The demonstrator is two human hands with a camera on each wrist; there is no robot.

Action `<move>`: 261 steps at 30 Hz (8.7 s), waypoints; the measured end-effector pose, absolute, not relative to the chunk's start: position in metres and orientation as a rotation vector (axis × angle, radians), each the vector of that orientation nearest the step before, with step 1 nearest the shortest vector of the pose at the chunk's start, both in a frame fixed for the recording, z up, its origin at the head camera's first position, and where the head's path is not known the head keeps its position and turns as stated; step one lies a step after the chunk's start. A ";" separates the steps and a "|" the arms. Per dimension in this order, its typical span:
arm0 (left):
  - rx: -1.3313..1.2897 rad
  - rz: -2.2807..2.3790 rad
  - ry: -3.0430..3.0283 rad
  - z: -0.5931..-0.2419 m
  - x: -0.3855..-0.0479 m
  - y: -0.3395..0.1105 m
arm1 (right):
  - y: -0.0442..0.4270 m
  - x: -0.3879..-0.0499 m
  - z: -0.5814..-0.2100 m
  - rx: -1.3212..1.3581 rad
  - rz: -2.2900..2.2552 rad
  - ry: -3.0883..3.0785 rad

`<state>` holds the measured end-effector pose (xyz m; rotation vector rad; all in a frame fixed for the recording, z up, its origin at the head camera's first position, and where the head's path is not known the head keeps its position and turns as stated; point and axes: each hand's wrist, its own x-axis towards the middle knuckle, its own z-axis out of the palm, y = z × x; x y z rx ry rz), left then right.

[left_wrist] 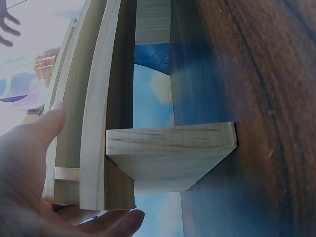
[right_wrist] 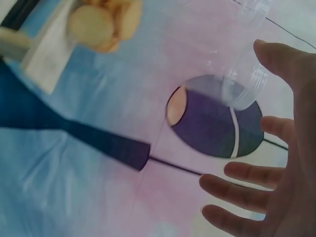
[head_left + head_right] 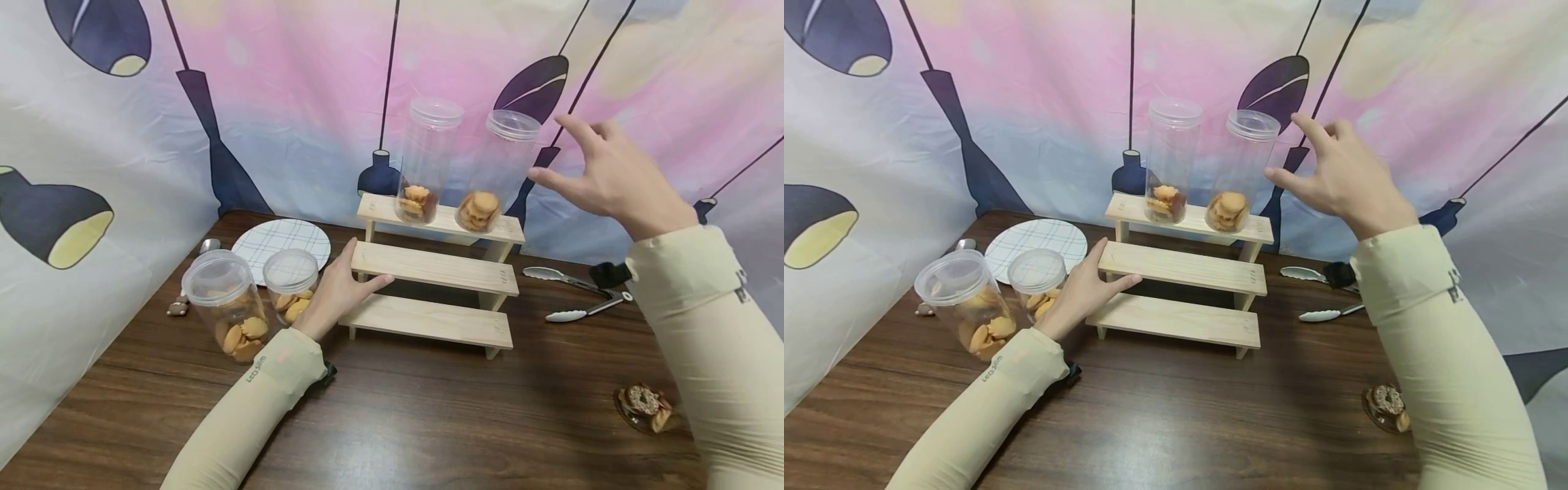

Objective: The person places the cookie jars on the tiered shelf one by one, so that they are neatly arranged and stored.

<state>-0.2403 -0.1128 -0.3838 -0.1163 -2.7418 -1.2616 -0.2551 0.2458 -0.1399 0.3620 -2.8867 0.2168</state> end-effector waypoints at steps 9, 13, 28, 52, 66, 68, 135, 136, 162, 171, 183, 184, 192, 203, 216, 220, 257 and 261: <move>-0.112 -1.264 -2.743 -0.384 -0.239 -0.114 | 0.284 -0.231 -0.168 0.312 0.112 -2.893; -0.109 -1.272 -2.747 -0.384 -0.240 -0.114 | 0.304 -0.217 -0.181 0.197 0.109 -2.919; -0.107 -1.272 -2.749 -0.383 -0.241 -0.112 | 0.383 -0.157 -0.238 -0.063 0.114 -2.812; -0.114 -1.290 -2.746 -0.384 -0.241 -0.113 | 0.452 -0.121 -0.313 -0.258 0.243 -2.746; -0.113 -1.296 -2.752 -0.384 -0.239 -0.114 | 0.561 -0.148 -0.400 -0.258 0.187 -2.692; -0.113 -1.292 -2.753 -0.384 -0.239 -0.114 | 0.555 -0.144 -0.397 -0.222 0.190 -2.670; -0.137 -1.286 -2.748 -0.384 -0.241 -0.114 | 0.420 -0.098 -0.311 -0.168 0.146 -2.634; -0.137 -1.286 -2.748 -0.384 -0.241 -0.114 | 0.419 -0.098 -0.310 -0.163 0.140 -2.625; -0.109 -1.297 -2.755 -0.385 -0.241 -0.116 | 0.358 -0.140 -0.241 -0.001 0.168 -2.694; -0.108 -1.294 -2.765 -0.386 -0.241 -0.116 | 0.319 -0.158 -0.206 0.030 0.178 -2.747; -0.121 -1.301 -2.760 -0.383 -0.241 -0.114 | 0.266 -0.181 -0.188 0.318 0.378 -2.730; -0.120 -1.300 -2.761 -0.383 -0.241 -0.114 | 0.261 -0.183 -0.188 0.347 0.383 -2.720; -0.110 -1.295 -2.764 -0.383 -0.241 -0.116 | 0.222 -0.195 -0.182 0.482 0.413 -2.684; -0.116 -1.292 -2.762 -0.384 -0.241 -0.114 | 0.171 -0.216 -0.179 0.642 0.528 -2.707; -0.104 -1.299 -2.741 -0.386 -0.241 -0.113 | 0.126 -0.240 -0.181 0.723 0.482 -2.732; -0.099 -1.303 -2.753 -0.384 -0.241 -0.113 | 0.117 -0.245 -0.182 0.727 0.482 -2.730; -0.108 -1.286 -2.761 -0.383 -0.239 -0.112 | 0.091 -0.254 -0.188 0.647 0.357 -2.779; -0.105 -1.287 -2.762 -0.383 -0.239 -0.113 | 0.090 -0.255 -0.190 0.649 0.356 -2.756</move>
